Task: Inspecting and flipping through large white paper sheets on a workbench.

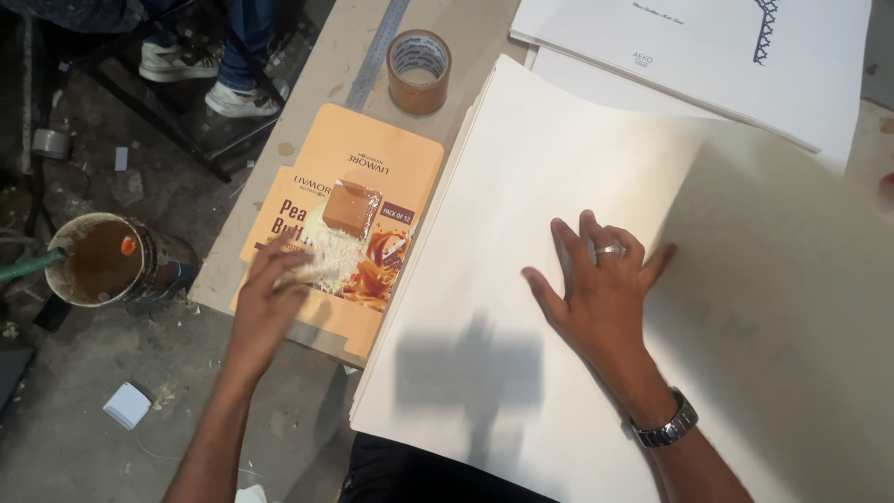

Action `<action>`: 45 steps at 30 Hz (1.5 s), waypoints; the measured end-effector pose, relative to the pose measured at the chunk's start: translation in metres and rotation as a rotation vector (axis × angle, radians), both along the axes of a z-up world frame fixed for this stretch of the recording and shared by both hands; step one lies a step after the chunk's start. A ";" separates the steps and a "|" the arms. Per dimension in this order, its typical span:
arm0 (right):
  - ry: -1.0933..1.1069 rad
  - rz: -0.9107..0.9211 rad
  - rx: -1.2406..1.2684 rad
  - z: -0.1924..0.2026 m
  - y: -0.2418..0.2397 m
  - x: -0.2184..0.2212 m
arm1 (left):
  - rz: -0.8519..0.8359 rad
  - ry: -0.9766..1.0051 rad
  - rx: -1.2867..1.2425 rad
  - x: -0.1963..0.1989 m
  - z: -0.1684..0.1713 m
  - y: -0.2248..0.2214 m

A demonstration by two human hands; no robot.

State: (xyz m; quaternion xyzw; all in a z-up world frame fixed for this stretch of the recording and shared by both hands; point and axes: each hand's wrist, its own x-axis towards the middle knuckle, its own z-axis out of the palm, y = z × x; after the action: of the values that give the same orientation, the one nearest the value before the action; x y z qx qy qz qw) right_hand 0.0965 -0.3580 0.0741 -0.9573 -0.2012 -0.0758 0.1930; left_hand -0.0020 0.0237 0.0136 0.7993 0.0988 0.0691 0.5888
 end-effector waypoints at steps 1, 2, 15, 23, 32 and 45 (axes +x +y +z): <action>-0.002 -0.004 0.002 0.004 0.003 0.002 | -0.004 -0.002 0.002 0.008 0.010 -0.003; -0.009 -0.016 -0.119 0.010 0.004 0.003 | -0.055 0.039 -0.356 0.016 0.020 -0.007; -0.016 0.022 -0.177 -0.003 -0.015 0.015 | -0.443 -0.294 0.014 0.231 0.041 -0.084; 0.070 0.022 -0.163 -0.003 -0.013 0.019 | -0.402 -0.138 -0.063 0.281 0.049 -0.107; 0.100 0.012 -0.150 0.002 -0.010 0.018 | -0.292 -0.147 0.057 0.273 0.038 -0.113; 0.068 0.021 -0.165 -0.003 -0.008 0.019 | -0.402 -0.164 -0.041 0.287 0.034 -0.099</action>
State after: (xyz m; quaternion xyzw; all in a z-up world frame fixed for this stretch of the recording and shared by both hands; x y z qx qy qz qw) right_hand 0.1157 -0.3659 0.0706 -0.9698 -0.2101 -0.0243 0.1212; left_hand 0.2848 -0.0750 0.0480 0.7824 -0.1092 0.0130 0.6130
